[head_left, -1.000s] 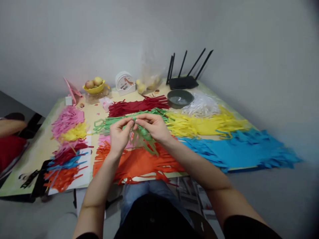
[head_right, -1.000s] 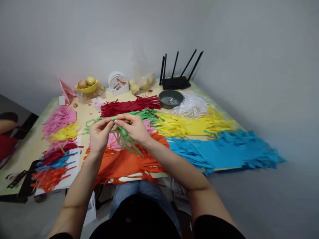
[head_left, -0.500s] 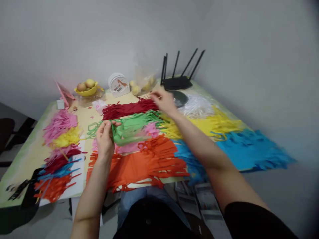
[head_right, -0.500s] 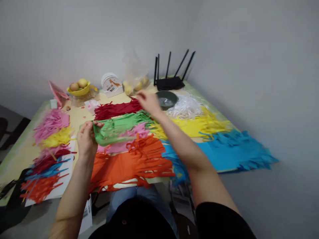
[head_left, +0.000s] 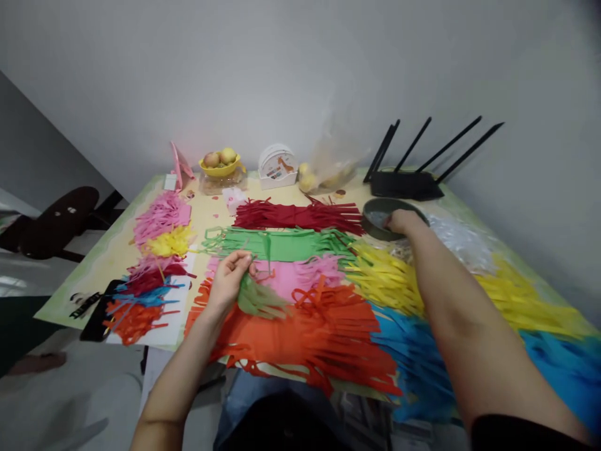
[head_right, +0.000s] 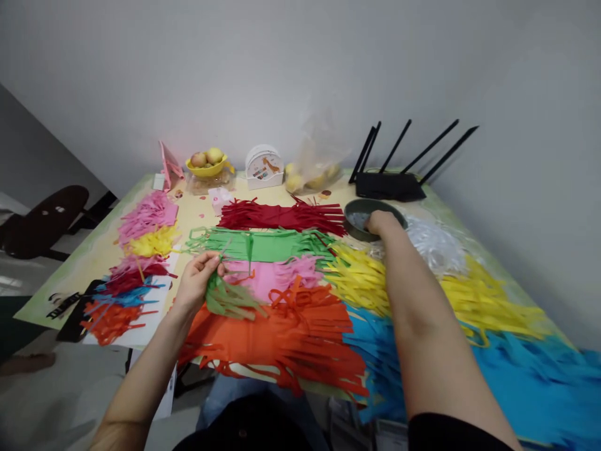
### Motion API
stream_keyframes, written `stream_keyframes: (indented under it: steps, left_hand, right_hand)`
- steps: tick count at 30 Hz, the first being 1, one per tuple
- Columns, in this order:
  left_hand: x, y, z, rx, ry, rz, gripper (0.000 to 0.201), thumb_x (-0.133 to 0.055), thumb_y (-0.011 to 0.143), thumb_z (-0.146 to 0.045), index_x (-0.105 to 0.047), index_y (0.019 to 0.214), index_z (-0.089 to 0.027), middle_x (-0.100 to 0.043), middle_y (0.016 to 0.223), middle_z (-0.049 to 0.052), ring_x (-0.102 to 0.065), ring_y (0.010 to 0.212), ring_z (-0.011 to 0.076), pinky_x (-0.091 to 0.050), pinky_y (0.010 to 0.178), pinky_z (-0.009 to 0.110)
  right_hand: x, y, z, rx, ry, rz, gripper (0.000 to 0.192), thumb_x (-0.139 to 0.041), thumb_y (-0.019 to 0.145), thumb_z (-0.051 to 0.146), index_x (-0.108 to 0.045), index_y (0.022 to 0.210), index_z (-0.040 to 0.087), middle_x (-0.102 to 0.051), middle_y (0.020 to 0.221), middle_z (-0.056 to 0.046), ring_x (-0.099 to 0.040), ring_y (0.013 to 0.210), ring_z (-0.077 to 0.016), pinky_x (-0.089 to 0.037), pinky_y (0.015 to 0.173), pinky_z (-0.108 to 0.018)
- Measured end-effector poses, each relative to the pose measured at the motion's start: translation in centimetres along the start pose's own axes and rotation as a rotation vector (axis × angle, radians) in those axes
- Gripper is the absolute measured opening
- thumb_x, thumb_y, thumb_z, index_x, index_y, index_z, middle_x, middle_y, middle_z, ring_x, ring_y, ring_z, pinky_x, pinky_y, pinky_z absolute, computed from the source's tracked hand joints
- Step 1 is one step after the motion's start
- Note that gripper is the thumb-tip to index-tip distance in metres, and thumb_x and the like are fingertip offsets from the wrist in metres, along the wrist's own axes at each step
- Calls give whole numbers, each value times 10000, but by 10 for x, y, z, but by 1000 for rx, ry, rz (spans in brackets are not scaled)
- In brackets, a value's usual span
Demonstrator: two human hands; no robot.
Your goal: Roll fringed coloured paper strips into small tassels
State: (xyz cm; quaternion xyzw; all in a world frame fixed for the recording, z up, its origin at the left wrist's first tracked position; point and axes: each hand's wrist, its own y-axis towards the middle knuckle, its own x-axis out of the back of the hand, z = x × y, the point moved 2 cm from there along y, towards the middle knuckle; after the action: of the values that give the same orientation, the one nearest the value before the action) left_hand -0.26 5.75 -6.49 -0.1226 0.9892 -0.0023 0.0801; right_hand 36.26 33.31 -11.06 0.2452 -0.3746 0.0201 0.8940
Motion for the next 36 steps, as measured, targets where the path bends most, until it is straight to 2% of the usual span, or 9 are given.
stream_keyframes:
  steps: [3,7,10,12,16,19,25,32,36]
  left_hand:
    - [4,3,0,4,-16,-47,420,-809,675,-501,-621,846,-167,-619,592,-24,-507,499,92,-353,483,198]
    - [7,7,-3,-44,11,-70,379,-818,669,-467,-619,785,-167,-646,596,-8,-555,538,105,-405,540,209]
    - [1,9,-7,-64,13,-36,362,-817,685,-457,-626,797,-171,-663,609,-1,-580,558,114,-413,548,209]
    - [-8,9,-9,-86,8,0,349,-817,696,-449,-629,794,-171,-674,621,5,-592,572,115,-429,564,207]
    - [-30,7,-13,-118,-27,50,342,-820,705,-442,-643,801,-166,-670,613,1,-579,549,104,-441,564,204]
    - [-41,5,-12,-133,-77,58,348,-825,702,-442,-650,814,-162,-664,613,-2,-575,533,100,-447,564,205]
    - [-41,-3,-11,-217,-66,29,317,-784,761,-443,-654,842,-166,-678,652,11,-620,576,118,-458,569,213]
    - [-34,-21,-23,-553,219,-107,177,-672,880,-336,-668,843,-163,-697,762,31,-653,709,132,-513,699,241]
    - [-31,-26,-23,-642,370,-179,147,-638,903,-307,-678,857,-173,-673,831,32,-632,762,135,-503,739,250]
  right_hand:
    - [6,-2,-15,-118,39,-28,428,-739,822,359,-539,468,222,-607,609,-100,-690,821,-276,-537,856,-452]
    - [15,-7,3,-192,109,-138,369,-745,799,360,-545,512,242,-617,606,-97,-676,759,-262,-537,830,-447]
    - [7,-21,62,-160,251,-172,196,-694,847,359,-662,729,206,-676,685,-81,-667,680,-195,-553,736,-369]
    - [-8,-38,116,-75,538,-70,181,-650,883,333,-698,905,160,-718,782,-89,-698,711,-167,-565,724,-322]
    - [-41,-79,210,5,838,141,270,-693,842,404,-697,951,157,-728,769,-40,-688,657,-134,-595,668,-288]
    - [-55,-101,246,-22,1046,254,374,-740,787,497,-683,906,147,-712,715,-22,-674,625,-126,-588,634,-273]
    - [-58,-113,267,-71,1134,201,417,-809,698,530,-683,805,147,-655,654,16,-555,550,-75,-495,562,-223]
    - [-65,-127,283,-97,1166,139,399,-822,683,515,-714,822,157,-699,742,-9,-581,615,-97,-522,634,-252]
    - [-69,-132,286,-111,1152,134,402,-814,679,527,-712,816,164,-664,679,7,-584,587,-108,-527,605,-261]
